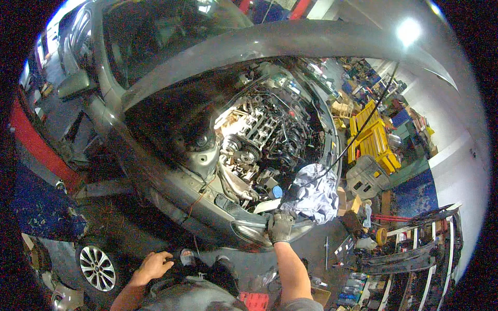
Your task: The person uses a power tool to tighten bolts on a car engine component under the hood. They then wipe the front bumper with a cloth and briefly inspect the engine bay.
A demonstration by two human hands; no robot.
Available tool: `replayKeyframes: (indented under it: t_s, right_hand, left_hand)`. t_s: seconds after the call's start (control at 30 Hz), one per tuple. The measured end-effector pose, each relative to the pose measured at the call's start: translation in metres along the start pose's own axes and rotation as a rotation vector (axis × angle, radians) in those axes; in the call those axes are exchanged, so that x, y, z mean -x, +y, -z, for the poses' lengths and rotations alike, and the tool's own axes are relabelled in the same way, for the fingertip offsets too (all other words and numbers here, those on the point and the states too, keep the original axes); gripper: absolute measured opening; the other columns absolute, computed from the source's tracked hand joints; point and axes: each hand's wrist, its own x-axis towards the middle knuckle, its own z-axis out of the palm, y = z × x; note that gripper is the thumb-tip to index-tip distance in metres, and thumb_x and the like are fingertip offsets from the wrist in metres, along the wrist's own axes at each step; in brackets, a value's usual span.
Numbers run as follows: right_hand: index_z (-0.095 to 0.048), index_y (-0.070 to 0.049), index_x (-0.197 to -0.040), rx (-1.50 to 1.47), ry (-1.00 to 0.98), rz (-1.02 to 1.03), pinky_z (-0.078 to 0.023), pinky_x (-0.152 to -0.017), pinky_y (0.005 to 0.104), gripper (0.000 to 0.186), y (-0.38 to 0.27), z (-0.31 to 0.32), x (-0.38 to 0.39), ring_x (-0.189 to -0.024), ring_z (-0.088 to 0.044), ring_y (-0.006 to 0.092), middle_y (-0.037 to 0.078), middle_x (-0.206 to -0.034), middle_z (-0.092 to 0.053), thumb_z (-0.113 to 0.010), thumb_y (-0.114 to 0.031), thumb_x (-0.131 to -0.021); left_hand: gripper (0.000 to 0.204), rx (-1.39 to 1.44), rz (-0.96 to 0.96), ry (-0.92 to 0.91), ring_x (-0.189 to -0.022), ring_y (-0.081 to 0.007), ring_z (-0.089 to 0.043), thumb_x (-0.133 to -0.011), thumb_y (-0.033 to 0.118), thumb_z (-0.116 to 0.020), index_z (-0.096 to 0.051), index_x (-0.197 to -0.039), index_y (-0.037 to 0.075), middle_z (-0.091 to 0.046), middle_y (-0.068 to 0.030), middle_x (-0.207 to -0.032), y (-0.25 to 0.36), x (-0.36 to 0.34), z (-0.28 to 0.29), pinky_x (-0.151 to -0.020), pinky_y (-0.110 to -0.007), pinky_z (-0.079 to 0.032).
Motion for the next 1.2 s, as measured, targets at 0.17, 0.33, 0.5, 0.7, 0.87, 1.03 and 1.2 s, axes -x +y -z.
replayKeyframes:
  t_s: [0.17,0.33,0.5,0.7,0.87,1.03,1.2]
  right_hand:
    - [-0.075,-0.006,-0.098,-0.017,-0.073,-0.077,-0.045,-0.103,0.0591,0.026,-0.001,0.001,0.0,-0.11,-0.065,0.0457,0.021,-0.11,-0.074,-0.064,-0.03,-0.098]
    - [-0.075,-0.008,-0.095,0.084,0.002,0.016,-0.05,-0.093,0.0555,0.023,-0.003,0.006,0.0,-0.103,-0.068,0.0418,0.018,-0.104,-0.074,-0.068,-0.03,-0.096]
    - [-0.075,-0.008,-0.091,0.127,0.106,0.068,-0.056,-0.086,0.0533,0.021,-0.006,0.007,-0.001,-0.096,-0.071,0.0385,0.017,-0.098,-0.073,-0.072,-0.029,-0.092]
    - [-0.075,-0.005,-0.096,0.006,-0.072,-0.01,-0.046,-0.099,0.0593,0.03,-0.003,0.006,-0.006,-0.108,-0.066,0.045,0.022,-0.105,-0.074,-0.066,-0.033,-0.099]
    - [-0.077,-0.005,-0.095,-0.016,-0.13,-0.026,-0.045,-0.099,0.0586,0.028,-0.003,0.012,-0.01,-0.109,-0.066,0.0442,0.021,-0.103,-0.075,-0.07,-0.032,-0.096]
    - [-0.077,-0.007,-0.098,-0.051,-0.056,0.008,-0.044,-0.101,0.0578,0.025,-0.006,0.016,-0.007,-0.111,-0.064,0.0424,0.019,-0.106,-0.073,-0.071,-0.031,-0.095]
    - [-0.075,-0.007,-0.098,-0.07,-0.039,0.013,-0.044,-0.099,0.0568,0.023,-0.002,0.011,-0.006,-0.108,-0.063,0.0418,0.018,-0.102,-0.071,-0.072,-0.029,-0.094]
  left_hand:
    - [0.034,0.02,-0.001,0.018,-0.099,-0.0434,-0.078,-0.098,0.031,-0.077,-0.08,-0.123,0.008,-0.081,-0.0217,-0.103,0.0,-0.004,-0.003,-0.094,-0.051,-0.061]
    - [0.031,0.128,-0.054,0.099,-0.095,-0.0414,-0.079,-0.098,0.033,-0.077,-0.082,-0.116,0.008,-0.081,-0.0205,-0.099,0.016,-0.016,-0.019,-0.089,-0.05,-0.062]
    - [0.03,0.154,-0.114,0.177,-0.093,-0.0402,-0.079,-0.1,0.034,-0.076,-0.082,-0.109,0.007,-0.081,-0.0187,-0.096,0.046,-0.025,-0.024,-0.085,-0.048,-0.062]
    - [0.031,0.136,-0.046,0.163,-0.09,-0.0371,-0.08,-0.099,0.037,-0.079,-0.081,-0.105,0.006,-0.082,-0.0173,-0.093,0.072,-0.029,-0.032,-0.082,-0.047,-0.062]
    - [0.033,0.14,-0.091,0.188,-0.088,-0.0357,-0.081,-0.097,0.038,-0.081,-0.081,-0.105,0.007,-0.082,-0.0168,-0.091,0.085,-0.032,-0.043,-0.08,-0.045,-0.063]
    - [0.03,0.153,-0.102,0.277,-0.083,-0.0358,-0.08,-0.094,0.036,-0.083,-0.081,-0.104,0.007,-0.081,-0.0165,-0.089,0.092,-0.036,-0.055,-0.077,-0.045,-0.062]
    - [0.028,0.105,-0.119,0.331,-0.081,-0.0359,-0.079,-0.094,0.033,-0.084,-0.08,-0.102,0.007,-0.08,-0.0163,-0.087,0.092,-0.039,-0.059,-0.075,-0.045,-0.062]
